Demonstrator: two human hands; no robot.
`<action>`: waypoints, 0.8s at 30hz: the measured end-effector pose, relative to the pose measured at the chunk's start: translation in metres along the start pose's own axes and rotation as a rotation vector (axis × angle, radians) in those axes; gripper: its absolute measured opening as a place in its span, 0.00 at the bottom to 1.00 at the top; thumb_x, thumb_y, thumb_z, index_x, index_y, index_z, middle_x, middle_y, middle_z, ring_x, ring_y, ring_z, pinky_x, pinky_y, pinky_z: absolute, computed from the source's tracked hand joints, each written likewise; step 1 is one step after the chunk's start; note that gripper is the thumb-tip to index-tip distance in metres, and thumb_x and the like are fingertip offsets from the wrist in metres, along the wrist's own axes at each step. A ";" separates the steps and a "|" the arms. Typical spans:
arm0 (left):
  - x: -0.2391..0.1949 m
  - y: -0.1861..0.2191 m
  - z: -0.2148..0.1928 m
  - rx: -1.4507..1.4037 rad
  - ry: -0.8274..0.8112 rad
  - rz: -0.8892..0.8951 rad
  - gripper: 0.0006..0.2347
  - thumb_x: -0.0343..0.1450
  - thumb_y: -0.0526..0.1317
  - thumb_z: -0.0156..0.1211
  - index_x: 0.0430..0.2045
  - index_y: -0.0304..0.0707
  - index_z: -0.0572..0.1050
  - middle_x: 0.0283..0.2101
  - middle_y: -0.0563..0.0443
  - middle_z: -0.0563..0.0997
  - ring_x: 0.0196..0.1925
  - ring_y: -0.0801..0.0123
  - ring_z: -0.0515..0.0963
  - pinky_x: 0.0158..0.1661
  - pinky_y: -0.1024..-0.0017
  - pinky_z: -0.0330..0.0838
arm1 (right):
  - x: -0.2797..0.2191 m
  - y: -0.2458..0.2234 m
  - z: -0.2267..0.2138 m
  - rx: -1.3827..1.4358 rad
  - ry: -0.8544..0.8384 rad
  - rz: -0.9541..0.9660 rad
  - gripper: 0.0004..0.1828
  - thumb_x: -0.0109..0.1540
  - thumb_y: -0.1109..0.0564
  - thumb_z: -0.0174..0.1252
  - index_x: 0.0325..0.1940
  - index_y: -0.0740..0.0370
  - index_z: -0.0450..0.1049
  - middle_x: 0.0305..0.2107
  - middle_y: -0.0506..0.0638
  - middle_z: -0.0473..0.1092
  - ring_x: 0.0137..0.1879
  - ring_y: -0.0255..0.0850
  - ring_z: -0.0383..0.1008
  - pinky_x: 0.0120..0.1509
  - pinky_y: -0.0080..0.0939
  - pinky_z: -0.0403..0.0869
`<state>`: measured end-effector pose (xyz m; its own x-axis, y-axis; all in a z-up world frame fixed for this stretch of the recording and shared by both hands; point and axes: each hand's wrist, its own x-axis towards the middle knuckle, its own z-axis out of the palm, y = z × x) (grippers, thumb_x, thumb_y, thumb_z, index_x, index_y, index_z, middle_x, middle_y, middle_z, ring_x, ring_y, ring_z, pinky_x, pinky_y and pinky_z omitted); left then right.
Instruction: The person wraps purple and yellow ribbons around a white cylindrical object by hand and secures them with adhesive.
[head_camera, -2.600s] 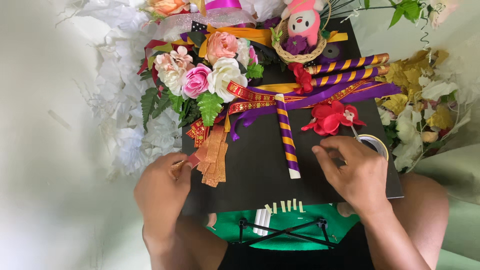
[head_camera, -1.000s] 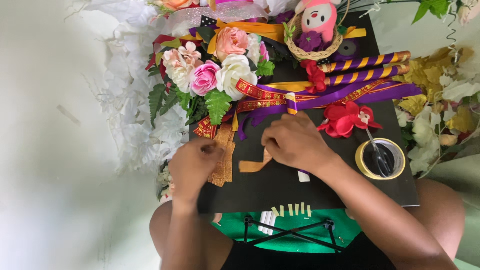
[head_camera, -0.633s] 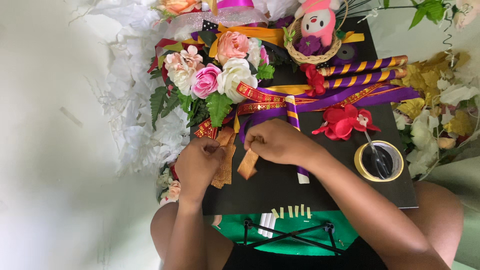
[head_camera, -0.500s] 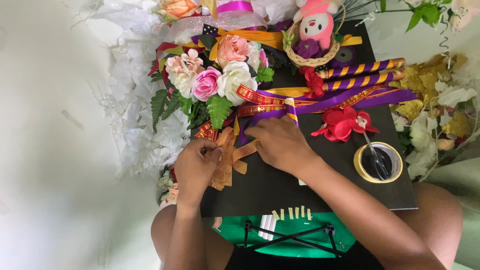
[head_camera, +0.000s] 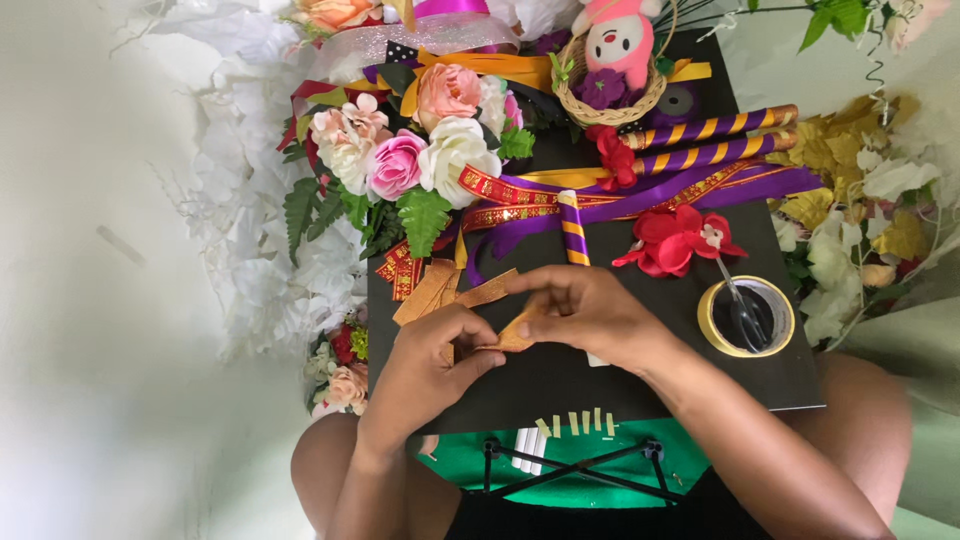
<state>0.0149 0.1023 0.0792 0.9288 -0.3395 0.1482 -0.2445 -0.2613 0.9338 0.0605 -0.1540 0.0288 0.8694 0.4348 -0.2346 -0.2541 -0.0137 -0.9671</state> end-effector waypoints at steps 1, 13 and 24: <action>0.001 -0.001 0.003 -0.001 -0.001 0.001 0.08 0.66 0.26 0.78 0.34 0.36 0.86 0.26 0.45 0.84 0.29 0.57 0.86 0.33 0.63 0.80 | -0.005 -0.004 -0.005 0.000 0.001 0.000 0.34 0.57 0.63 0.79 0.68 0.72 0.81 0.36 0.57 0.82 0.40 0.39 0.84 0.44 0.37 0.80; -0.004 -0.014 0.053 -0.383 0.075 -0.111 0.09 0.67 0.29 0.82 0.38 0.32 0.87 0.28 0.42 0.90 0.31 0.69 0.87 0.35 0.74 0.78 | -0.080 -0.027 -0.027 -0.286 0.236 -0.022 0.08 0.57 0.67 0.77 0.40 0.66 0.94 0.23 0.57 0.85 0.28 0.38 0.80 0.28 0.36 0.77; -0.011 -0.063 0.121 -1.063 0.371 -0.462 0.11 0.71 0.24 0.73 0.43 0.29 0.78 0.42 0.35 0.88 0.42 0.54 0.92 0.45 0.64 0.90 | -0.106 0.072 0.014 0.253 0.528 -0.195 0.09 0.61 0.74 0.72 0.44 0.74 0.84 0.33 0.67 0.86 0.30 0.44 0.85 0.21 0.33 0.78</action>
<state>-0.0133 0.0131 -0.0206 0.9340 -0.0859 -0.3469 0.3186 0.6401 0.6991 -0.0555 -0.1886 -0.0148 0.9860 -0.0975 -0.1353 -0.1055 0.2636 -0.9588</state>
